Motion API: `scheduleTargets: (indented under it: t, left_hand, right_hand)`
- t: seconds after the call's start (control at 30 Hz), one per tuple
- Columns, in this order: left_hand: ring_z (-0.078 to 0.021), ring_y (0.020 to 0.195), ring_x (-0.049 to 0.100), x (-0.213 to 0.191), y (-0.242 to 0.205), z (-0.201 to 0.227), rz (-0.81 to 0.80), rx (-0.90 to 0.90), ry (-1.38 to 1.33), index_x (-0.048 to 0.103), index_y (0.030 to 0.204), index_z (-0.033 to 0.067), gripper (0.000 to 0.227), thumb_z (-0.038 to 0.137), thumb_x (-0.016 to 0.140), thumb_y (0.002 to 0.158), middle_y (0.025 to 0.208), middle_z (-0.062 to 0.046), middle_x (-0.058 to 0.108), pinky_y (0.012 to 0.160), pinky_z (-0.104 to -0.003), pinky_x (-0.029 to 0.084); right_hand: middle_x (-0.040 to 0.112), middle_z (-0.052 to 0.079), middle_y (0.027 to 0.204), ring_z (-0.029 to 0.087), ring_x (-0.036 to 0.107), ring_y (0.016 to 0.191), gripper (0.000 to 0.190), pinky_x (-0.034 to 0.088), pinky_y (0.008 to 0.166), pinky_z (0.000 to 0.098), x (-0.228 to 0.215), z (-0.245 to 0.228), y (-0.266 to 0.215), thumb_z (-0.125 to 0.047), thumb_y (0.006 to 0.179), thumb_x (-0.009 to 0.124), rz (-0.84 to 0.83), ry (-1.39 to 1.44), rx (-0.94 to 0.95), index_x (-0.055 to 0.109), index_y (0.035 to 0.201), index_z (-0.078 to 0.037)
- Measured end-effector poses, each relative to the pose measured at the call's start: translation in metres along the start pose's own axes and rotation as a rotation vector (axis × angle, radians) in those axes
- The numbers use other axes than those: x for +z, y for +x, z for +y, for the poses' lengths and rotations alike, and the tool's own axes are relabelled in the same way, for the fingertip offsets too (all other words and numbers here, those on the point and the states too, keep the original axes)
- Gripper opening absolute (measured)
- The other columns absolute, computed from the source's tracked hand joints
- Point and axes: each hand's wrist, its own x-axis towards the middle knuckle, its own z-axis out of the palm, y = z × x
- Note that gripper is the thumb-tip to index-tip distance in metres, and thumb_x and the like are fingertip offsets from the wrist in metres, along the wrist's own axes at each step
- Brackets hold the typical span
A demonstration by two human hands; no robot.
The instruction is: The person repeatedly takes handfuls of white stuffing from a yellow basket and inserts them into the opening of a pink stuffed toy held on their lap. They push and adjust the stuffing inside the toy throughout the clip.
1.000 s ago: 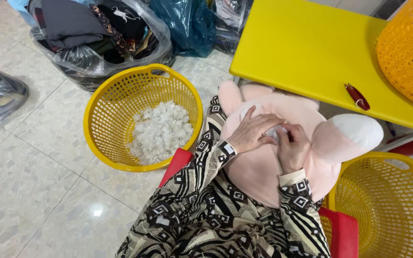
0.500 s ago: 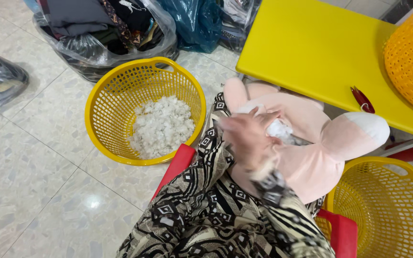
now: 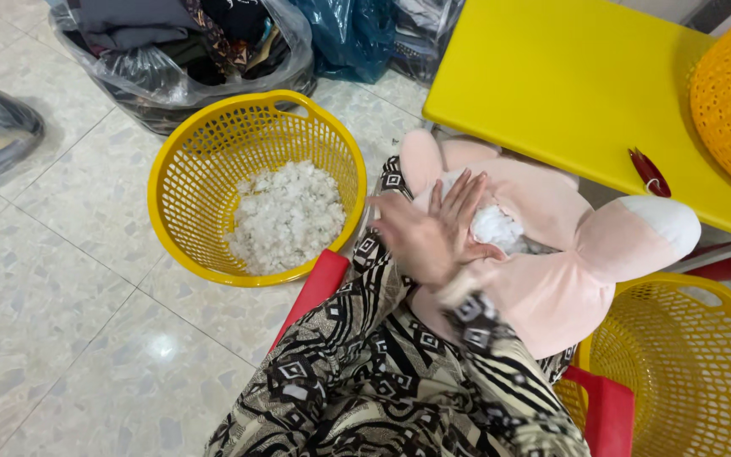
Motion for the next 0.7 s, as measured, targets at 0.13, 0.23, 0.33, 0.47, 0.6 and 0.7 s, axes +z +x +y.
scheduleTargets:
  t: [0.13,0.23,0.33,0.47,0.6,0.7]
  left_hand:
    - [-0.0313,0.163,0.017,-0.005,0.001,-0.003,-0.099,0.019,0.027,0.022,0.163,0.0057,0.119,0.079,0.059,0.077,0.172,-0.015,0.023,0.13,-0.067,0.008]
    - [-0.0316,0.163,0.013,-0.01,0.007,0.002,-0.184,0.016,0.045,0.024,0.162,0.0051,0.111,0.072,0.064,0.083,0.172,-0.014,0.02,0.128,-0.069,0.008]
    - [-0.0312,0.16,0.013,-0.017,0.012,0.007,-0.241,-0.02,0.018,0.025,0.16,0.0039,0.113,0.069,0.068,0.077,0.17,-0.014,0.022,0.125,-0.07,0.009]
    - [-0.0296,0.16,0.017,-0.025,0.011,0.01,-0.203,-0.034,-0.063,0.028,0.159,0.0039,0.111,0.062,0.073,0.077,0.167,-0.013,0.027,0.124,-0.071,0.011]
    - [-0.0268,0.16,0.022,-0.026,0.012,0.012,-0.208,-0.034,-0.06,0.035,0.157,0.0079,0.1,0.048,0.077,0.075,0.166,-0.008,0.034,0.126,-0.069,0.013]
    - [-0.0248,0.157,0.025,-0.028,0.012,0.014,-0.223,-0.038,-0.063,0.044,0.149,0.0168,0.081,0.044,0.076,0.081,0.161,-0.004,0.039,0.126,-0.069,0.011]
  right_hand:
    - [0.071,0.008,0.107,0.025,0.069,0.085,0.026,0.06,0.082,0.0353,-0.071,0.027,-0.027,-0.018,0.099,0.075,0.231,-0.28,0.227,0.073,0.123,-0.01]
    - [0.065,0.015,0.104,0.03,0.068,0.081,0.036,0.054,0.075,0.0417,-0.091,0.038,-0.043,-0.016,0.091,0.077,0.177,-0.345,0.386,0.071,0.125,-0.005]
    - [0.063,0.015,0.102,0.036,0.066,0.085,0.043,0.053,0.072,0.0438,-0.091,0.04,-0.049,-0.019,0.085,0.081,0.22,-0.45,0.343,0.071,0.123,-0.005]
    - [0.064,0.017,0.111,0.034,0.068,0.079,0.029,0.053,0.069,0.0451,-0.086,0.042,-0.049,-0.015,0.093,0.076,0.24,-0.394,0.448,0.071,0.12,-0.005]
    - [0.067,0.014,0.1,0.036,0.068,0.083,0.013,0.053,0.071,0.046,-0.087,0.049,-0.055,-0.011,0.095,0.074,0.211,-0.491,0.447,0.074,0.107,-0.006]
    - [0.068,0.014,0.095,0.036,0.068,0.081,0.005,0.052,0.071,0.0449,-0.089,0.048,-0.06,-0.008,0.097,0.073,0.24,-0.504,0.435,0.075,0.101,-0.004]
